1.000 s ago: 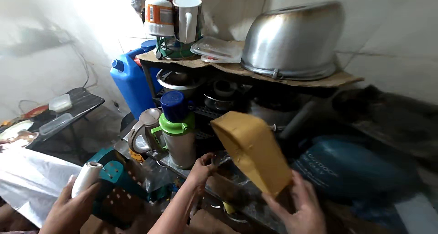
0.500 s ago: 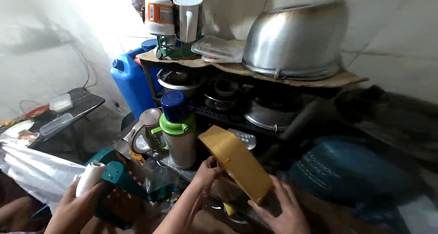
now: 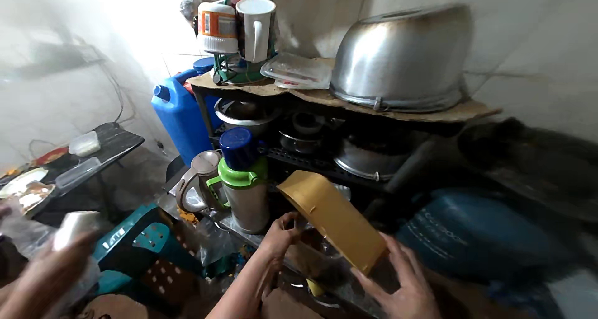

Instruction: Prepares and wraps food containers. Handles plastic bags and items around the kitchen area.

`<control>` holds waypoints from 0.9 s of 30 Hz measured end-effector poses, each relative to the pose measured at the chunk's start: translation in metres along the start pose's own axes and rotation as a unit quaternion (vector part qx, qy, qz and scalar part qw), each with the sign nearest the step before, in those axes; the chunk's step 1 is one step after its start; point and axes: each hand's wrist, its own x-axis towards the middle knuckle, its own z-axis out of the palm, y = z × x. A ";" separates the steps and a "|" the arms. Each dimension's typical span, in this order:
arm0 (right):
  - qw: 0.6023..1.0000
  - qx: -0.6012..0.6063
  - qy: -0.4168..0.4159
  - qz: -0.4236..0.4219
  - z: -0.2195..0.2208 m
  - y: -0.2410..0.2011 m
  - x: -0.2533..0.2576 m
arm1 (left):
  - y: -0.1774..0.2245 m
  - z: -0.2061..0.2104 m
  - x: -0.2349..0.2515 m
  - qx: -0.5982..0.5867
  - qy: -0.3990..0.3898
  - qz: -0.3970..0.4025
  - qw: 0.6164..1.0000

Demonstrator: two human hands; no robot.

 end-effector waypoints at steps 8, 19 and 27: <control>0.998 -0.019 -0.054 0.006 0.008 -0.003 -0.004 | 0.002 0.012 -0.008 -0.049 0.027 0.000 0.998; 0.997 -0.019 -0.061 0.037 0.004 -0.005 -0.008 | -0.002 0.011 -0.005 -0.049 0.024 0.000 0.998; 0.957 0.232 0.037 0.169 -0.011 0.009 0.001 | -0.009 -0.009 -0.001 0.020 0.003 0.005 1.000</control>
